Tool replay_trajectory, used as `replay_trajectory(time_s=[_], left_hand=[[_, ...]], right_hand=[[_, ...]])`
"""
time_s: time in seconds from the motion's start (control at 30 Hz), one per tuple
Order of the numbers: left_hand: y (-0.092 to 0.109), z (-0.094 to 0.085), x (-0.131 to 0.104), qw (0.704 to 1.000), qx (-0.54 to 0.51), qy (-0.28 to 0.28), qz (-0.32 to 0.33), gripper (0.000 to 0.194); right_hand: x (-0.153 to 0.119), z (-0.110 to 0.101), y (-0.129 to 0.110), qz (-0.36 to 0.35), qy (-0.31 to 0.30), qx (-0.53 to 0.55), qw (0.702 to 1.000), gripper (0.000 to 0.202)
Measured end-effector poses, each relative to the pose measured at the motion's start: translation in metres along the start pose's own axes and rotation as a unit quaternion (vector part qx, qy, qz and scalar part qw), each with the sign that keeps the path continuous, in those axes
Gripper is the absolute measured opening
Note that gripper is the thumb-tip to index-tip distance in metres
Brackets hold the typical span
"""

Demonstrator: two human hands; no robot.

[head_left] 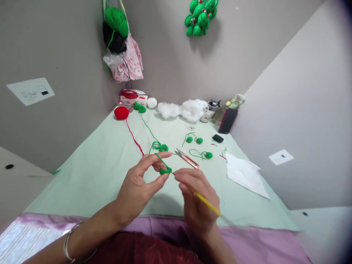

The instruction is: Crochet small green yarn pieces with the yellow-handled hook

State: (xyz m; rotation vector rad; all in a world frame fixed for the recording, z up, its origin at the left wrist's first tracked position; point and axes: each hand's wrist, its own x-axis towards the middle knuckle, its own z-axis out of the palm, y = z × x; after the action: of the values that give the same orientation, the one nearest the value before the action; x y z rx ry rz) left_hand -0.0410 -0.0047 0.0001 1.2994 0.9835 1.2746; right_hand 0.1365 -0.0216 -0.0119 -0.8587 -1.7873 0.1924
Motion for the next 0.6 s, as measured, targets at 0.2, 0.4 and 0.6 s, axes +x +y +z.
replay_trajectory(time_s=[0.2,0.4,0.6], left_hand=[[0.004,0.006,0.002,0.976,-0.179,-0.049,-0.114,0.056],[0.002,0.006,0.005,0.965,-0.222,-0.047,-0.130,0.056],[-0.002,0.009,0.003,0.984,-0.158,-0.010,-0.087,0.051]], right_hand=[[-0.012,0.016,0.004,0.003,0.056,-0.019,0.998,0.042],[-0.002,0.018,-0.008,0.152,0.085,0.179,0.968,0.017],[-0.016,0.026,0.000,0.020,0.087,-0.014,0.996,0.042]])
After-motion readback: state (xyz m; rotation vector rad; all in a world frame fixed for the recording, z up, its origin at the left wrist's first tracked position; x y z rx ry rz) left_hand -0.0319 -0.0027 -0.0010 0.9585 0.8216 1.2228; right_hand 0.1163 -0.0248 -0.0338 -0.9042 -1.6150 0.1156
